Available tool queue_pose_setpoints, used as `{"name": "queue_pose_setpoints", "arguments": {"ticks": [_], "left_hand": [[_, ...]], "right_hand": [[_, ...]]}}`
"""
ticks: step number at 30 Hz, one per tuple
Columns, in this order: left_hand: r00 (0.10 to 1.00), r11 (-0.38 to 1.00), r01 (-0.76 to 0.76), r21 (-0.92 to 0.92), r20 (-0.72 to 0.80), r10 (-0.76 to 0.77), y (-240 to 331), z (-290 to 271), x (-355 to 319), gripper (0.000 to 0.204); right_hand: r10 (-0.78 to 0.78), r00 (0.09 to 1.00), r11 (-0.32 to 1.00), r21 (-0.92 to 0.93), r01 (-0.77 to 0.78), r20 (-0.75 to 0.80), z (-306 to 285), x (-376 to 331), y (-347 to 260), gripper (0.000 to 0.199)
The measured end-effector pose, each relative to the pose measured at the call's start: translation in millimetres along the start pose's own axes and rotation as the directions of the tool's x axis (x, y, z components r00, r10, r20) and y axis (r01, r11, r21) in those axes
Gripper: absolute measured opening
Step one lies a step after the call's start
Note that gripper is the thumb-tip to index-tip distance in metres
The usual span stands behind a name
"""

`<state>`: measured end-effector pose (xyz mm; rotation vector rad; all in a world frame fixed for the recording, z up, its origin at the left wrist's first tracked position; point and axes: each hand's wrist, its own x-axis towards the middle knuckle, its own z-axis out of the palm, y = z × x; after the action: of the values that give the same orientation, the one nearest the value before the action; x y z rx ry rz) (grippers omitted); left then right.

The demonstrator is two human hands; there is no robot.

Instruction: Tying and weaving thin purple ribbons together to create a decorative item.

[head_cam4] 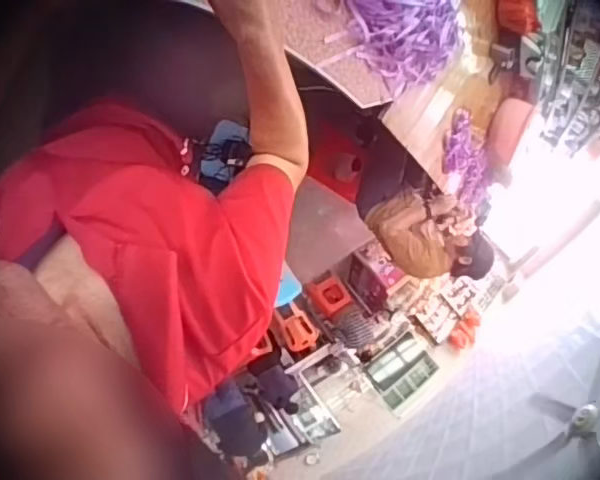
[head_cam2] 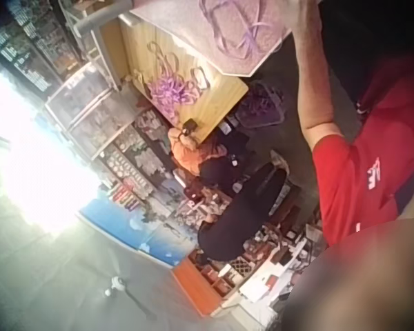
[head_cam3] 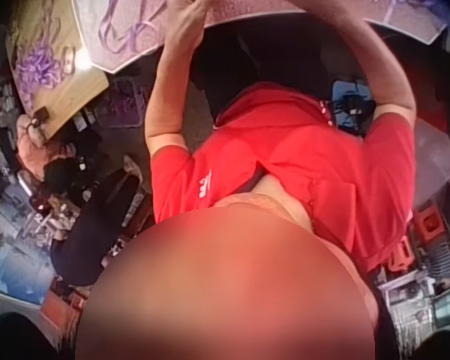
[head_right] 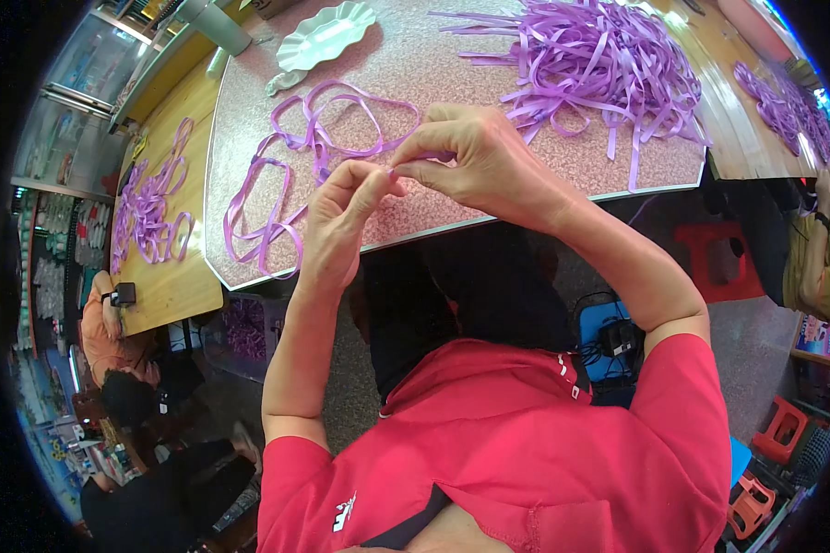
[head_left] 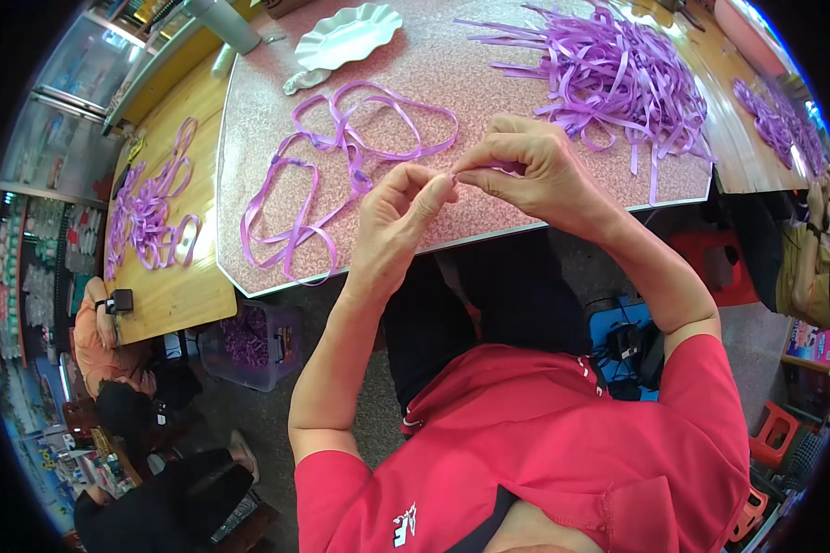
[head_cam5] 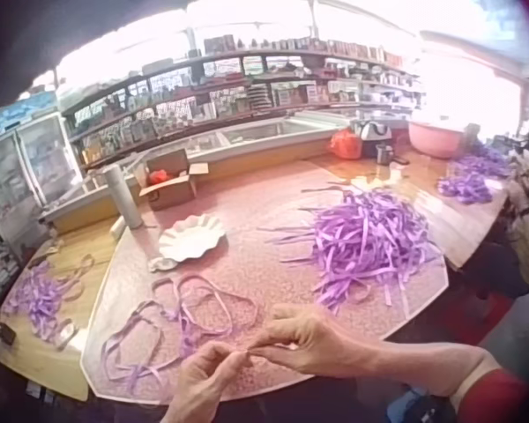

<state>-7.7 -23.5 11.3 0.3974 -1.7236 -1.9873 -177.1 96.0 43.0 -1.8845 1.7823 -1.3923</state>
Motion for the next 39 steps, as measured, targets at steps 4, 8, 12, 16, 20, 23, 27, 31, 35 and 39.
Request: {"name": "queue_pose_setpoints", "arguments": {"ticks": [4,8,12,16,20,23,27,31,35,39], "left_hand": [[0.999,0.998,-0.037,0.058,0.004,0.037,-4,7,4,0.03],[0.996,0.987,-0.061,0.151,0.077,0.05,-14,6,6,0.033],[0.987,0.976,-0.156,0.15,-0.01,0.159,-14,12,5,0.027],[0.992,0.991,-0.128,0.044,-0.003,0.128,-12,10,4,0.021],[0.999,0.999,-0.01,-0.04,0.031,0.011,-4,-1,-2,0.011],[0.999,0.999,0.039,-0.026,0.039,-0.038,-6,-10,-5,0.013],[1.0,0.999,0.002,-0.054,0.004,-0.002,-3,-7,-10,0.011],[0.998,0.945,-0.047,-0.325,0.034,0.061,0,-7,-10,0.012],[0.996,0.814,-0.076,-0.576,0.0,0.093,0,3,-8,0.012],[0.968,0.909,-0.237,-0.342,-0.157,0.193,0,12,-2,0.011]], "right_hand": [[-0.054,0.998,0.997,-0.048,0.053,-0.04,3,-2,1,0.015],[-0.063,0.998,0.988,-0.142,0.059,-0.03,0,-2,-4,0.015],[-0.105,0.993,0.986,-0.132,0.097,-0.053,0,-4,-4,0.014],[-0.047,0.997,0.997,-0.058,0.043,-0.059,-5,-3,-3,0.012],[0.103,0.992,0.991,0.083,-0.108,0.069,-14,3,-1,0.014],[0.193,0.968,0.93,0.284,-0.233,0.162,-15,4,-4,0.018],[0.207,0.964,0.889,0.379,-0.257,0.168,-13,2,-1,0.019],[0.422,0.898,0.768,0.476,-0.428,0.126,-9,5,-2,0.017],[0.539,0.824,0.615,0.587,-0.527,0.176,9,0,-5,0.021],[0.439,0.898,0.752,0.543,-0.372,0.006,30,-11,0,0.023]]}}
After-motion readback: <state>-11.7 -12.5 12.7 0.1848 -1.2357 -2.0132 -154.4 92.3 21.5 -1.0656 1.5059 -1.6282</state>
